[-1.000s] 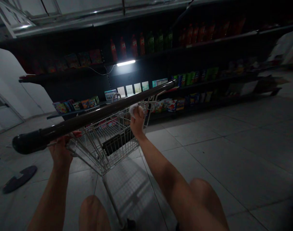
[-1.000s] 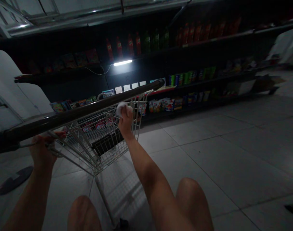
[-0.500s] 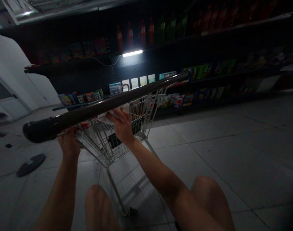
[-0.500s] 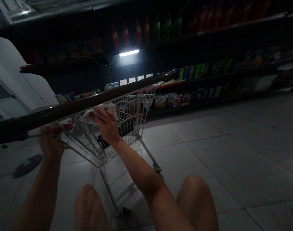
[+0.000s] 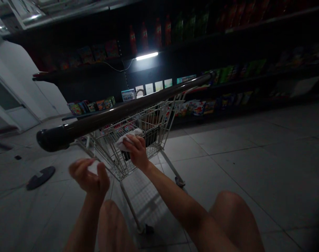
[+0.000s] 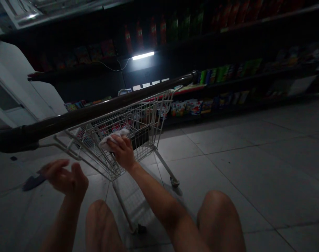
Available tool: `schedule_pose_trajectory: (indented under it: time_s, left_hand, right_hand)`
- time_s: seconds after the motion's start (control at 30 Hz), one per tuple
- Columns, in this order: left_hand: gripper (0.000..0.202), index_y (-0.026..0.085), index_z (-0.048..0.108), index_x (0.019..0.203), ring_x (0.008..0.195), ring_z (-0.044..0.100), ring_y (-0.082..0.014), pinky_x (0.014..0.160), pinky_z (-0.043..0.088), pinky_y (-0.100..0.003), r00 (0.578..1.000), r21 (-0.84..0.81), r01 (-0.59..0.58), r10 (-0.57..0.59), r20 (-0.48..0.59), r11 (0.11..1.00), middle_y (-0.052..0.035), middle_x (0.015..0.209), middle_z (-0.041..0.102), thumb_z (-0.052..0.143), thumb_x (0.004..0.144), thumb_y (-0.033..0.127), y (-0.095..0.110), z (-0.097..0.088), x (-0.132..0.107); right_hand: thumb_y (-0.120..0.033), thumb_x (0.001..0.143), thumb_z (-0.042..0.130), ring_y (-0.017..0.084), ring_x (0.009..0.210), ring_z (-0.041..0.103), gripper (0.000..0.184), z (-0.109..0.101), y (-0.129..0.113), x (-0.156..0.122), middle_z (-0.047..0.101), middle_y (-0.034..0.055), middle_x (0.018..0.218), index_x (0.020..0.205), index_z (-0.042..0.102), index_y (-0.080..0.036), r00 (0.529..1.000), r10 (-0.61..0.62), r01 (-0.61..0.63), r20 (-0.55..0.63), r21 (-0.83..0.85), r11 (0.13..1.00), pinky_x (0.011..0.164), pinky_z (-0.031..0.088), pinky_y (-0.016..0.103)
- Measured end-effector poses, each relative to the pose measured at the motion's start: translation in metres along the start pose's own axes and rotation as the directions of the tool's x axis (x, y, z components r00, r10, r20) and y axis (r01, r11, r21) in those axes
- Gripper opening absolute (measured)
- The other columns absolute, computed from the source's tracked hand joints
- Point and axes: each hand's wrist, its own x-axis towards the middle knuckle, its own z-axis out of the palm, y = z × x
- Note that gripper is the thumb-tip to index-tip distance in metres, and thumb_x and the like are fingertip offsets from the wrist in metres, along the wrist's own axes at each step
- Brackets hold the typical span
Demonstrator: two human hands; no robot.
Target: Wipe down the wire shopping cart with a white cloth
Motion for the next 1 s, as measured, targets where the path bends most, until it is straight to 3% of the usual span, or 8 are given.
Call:
schedule_pose_trajectory:
  time_s: [0.1, 0.17, 0.3, 0.4, 0.53, 0.67, 0.77, 1.0]
  left_hand:
    - [0.009, 0.025, 0.067, 0.096, 0.085, 0.061, -0.0205, 0.080, 0.049, -0.036, 0.900, -0.097, -0.191, 0.214, 0.380, 0.977, -0.0053, 0.089, 0.064, 0.061, 0.089, 0.025, 0.032, 0.017, 0.021]
    - [0.010, 0.025, 0.068, 0.094, 0.100, 0.063, -0.0258, 0.092, 0.047, -0.041, 0.865, -0.076, -0.121, 0.143, 0.481, 0.990, -0.0077, 0.099, 0.067, 0.066, 0.088, 0.032, 0.042, 0.044, 0.051]
    - [0.038, 0.021, 0.066, 0.091, 0.112, 0.061, -0.0350, 0.096, 0.047, -0.044, 0.789, -0.083, 0.154, -0.072, 0.611, 0.985, -0.0120, 0.102, 0.068, 0.082, 0.071, 0.048, 0.032, 0.098, 0.099]
    - [0.040, 0.022, 0.065, 0.084, 0.105, 0.063, -0.0362, 0.095, 0.048, -0.046, 0.739, -0.050, 0.120, -0.056, 0.671, 0.992, -0.0091, 0.089, 0.068, 0.086, 0.064, 0.048, 0.017, 0.117, 0.109]
    - [0.028, 0.021, 0.068, 0.091, 0.097, 0.067, -0.0342, 0.096, 0.046, -0.048, 0.690, 0.190, -0.104, -0.067, 0.720, 0.976, -0.0096, 0.086, 0.069, 0.068, 0.084, 0.048, 0.018, 0.115, 0.107]
    - [0.048, 0.021, 0.070, 0.113, 0.106, 0.066, -0.0329, 0.096, 0.046, -0.046, 0.559, 0.326, -0.339, -0.089, 0.824, 0.883, -0.0140, 0.104, 0.073, 0.041, 0.099, 0.056, 0.035, 0.104, 0.112]
    - [0.056, 0.022, 0.069, 0.120, 0.103, 0.067, -0.0314, 0.092, 0.048, -0.043, 0.516, 0.356, -0.400, -0.114, 0.849, 0.844, -0.0134, 0.104, 0.074, 0.030, 0.102, 0.057, 0.041, 0.101, 0.117]
    - [0.062, 0.021, 0.068, 0.126, 0.107, 0.066, -0.0319, 0.092, 0.046, -0.044, 0.528, 0.381, -0.441, -0.109, 0.842, 0.813, -0.0145, 0.109, 0.073, 0.023, 0.102, 0.058, 0.038, 0.100, 0.115]
  right_hand:
    - [-0.023, 0.098, 0.053, 0.022, 0.135, 0.049, 0.036, 0.012, -0.012, 0.022, 0.060, 0.0036, 0.142, 0.128, 0.070, -0.033, 0.996, -0.056, 0.056, 0.075, -0.007, 0.998, 0.119, 0.042, 0.043]
    - [-0.021, 0.098, 0.054, 0.022, 0.135, 0.051, 0.033, 0.029, -0.013, 0.015, 0.063, 0.0032, 0.139, 0.120, 0.074, -0.033, 0.983, -0.069, 0.071, 0.171, -0.006, 0.997, 0.120, 0.042, 0.043]
    - [-0.015, 0.095, 0.057, 0.021, 0.125, 0.058, 0.035, 0.055, 0.005, -0.055, 0.064, 0.0042, 0.137, 0.119, 0.075, -0.033, 0.953, -0.049, 0.043, 0.298, 0.026, 0.999, 0.115, 0.047, 0.040]
    - [-0.008, 0.088, 0.063, 0.019, 0.116, 0.061, 0.039, 0.054, 0.027, -0.120, 0.067, 0.0041, 0.131, 0.117, 0.076, -0.031, 0.923, -0.039, 0.015, 0.382, 0.067, 0.998, 0.105, 0.054, 0.035]
    - [-0.002, 0.083, 0.065, 0.020, 0.112, 0.059, 0.042, 0.046, 0.037, -0.143, 0.069, 0.0071, 0.121, 0.117, 0.076, -0.026, 0.926, -0.017, -0.011, 0.377, 0.071, 0.997, 0.101, 0.057, 0.035]
    - [-0.015, 0.094, 0.062, 0.020, 0.126, 0.050, 0.034, 0.057, 0.021, -0.089, 0.063, 0.0043, 0.130, 0.121, 0.073, -0.033, 0.977, -0.114, 0.098, 0.183, 0.096, 0.991, 0.114, 0.048, 0.038]
    - [-0.020, 0.096, 0.061, 0.018, 0.125, 0.050, 0.030, 0.076, 0.014, -0.063, 0.062, 0.0025, 0.130, 0.118, 0.073, -0.036, 0.971, -0.192, 0.181, 0.144, 0.086, 0.980, 0.114, 0.045, 0.037]
    - [-0.025, 0.098, 0.060, 0.017, 0.113, 0.057, 0.027, 0.099, 0.039, -0.143, 0.068, 0.0013, 0.122, 0.119, 0.073, -0.034, 0.855, -0.193, 0.181, 0.482, 0.072, 0.981, 0.103, 0.052, 0.036]
